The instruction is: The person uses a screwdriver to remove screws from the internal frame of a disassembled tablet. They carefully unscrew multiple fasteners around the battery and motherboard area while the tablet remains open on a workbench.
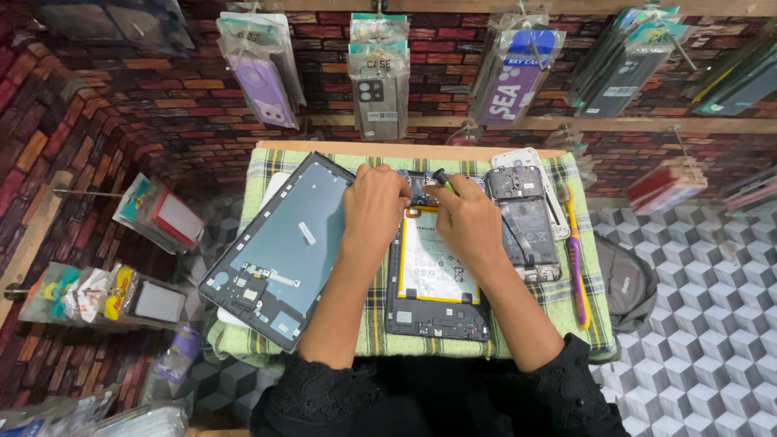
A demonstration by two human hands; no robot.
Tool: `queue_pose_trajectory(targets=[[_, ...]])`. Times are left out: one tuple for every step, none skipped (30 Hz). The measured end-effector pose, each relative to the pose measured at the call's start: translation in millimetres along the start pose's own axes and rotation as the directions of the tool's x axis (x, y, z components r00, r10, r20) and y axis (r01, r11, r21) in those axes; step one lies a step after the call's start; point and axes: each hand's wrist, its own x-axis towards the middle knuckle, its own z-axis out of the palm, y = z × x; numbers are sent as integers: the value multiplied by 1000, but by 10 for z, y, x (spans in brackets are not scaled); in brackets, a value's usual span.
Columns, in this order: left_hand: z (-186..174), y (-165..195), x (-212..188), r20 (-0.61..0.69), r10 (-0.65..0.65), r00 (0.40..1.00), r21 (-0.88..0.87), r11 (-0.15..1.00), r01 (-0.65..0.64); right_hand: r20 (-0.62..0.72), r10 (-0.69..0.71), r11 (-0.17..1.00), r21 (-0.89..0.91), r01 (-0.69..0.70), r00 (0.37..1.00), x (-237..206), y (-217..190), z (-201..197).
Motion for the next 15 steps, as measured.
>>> queue_pose_trajectory(targets=[[10, -5, 8, -3, 1, 1000, 4, 1000, -1, 0, 0, 1000, -4, 0, 1000, 2, -5, -3], [21, -10, 17, -5, 3, 1000, 8, 1000, -3, 0, 0, 1000, -8, 0, 1000, 1, -10, -7], [38, -14, 23, -7, 4, 1000, 11, 1000, -4, 2, 0, 1000, -14, 0, 1000, 0, -14, -13], [56, -18, 27, -11, 13, 1000, 21, 1000, -13, -2, -3, 1000, -13, 3, 1000, 1, -16, -16], [72, -24, 25, -14, 22, 1000, 32, 999, -22, -5, -5, 1000, -11, 5, 1000, -1, -19, -20], [88, -31, 25, -17, 32, 999, 43, 999, -31, -9, -8, 1000, -9, 7, 1000, -1, -22, -20], [105, -34, 26, -19, 43, 999, 60, 997, -42, -7, -7, 1000, -11, 7, 1000, -2, -23, -21], [122, -34, 30, -20, 54, 998, 78, 996, -53, -6, -7, 1000, -13, 7, 1000, -3, -21, -22], [135, -28, 31, -21, 66, 998, 95, 993, -64, -5, -7, 1000, -16, 7, 1000, -4, -20, -24], [152, -14, 22, -29, 97, 995, 193, 977, -89, -6, -7, 1000, -19, 7, 1000, -4, -19, -24], [170, 10, 9, -33, 128, 991, 290, 950, -113, -6, -7, 1000, -21, 7, 1000, -4, -18, -24], [184, 36, -3, -35, 159, 987, 383, 914, -134, -7, -8, 1000, -25, 7, 1000, -5, -17, -24], [193, 64, -15, -22, 162, 987, 368, 919, -143, -11, -14, 1000, -21, 14, 1000, -5, -16, -26], [199, 93, -29, -9, 166, 986, 353, 923, -152, -16, -20, 1000, -17, 19, 1000, -7, -19, -27], [201, 119, -43, 4, 169, 986, 338, 927, -161, -21, -25, 1000, -13, 25, 999, -9, -21, -30]])
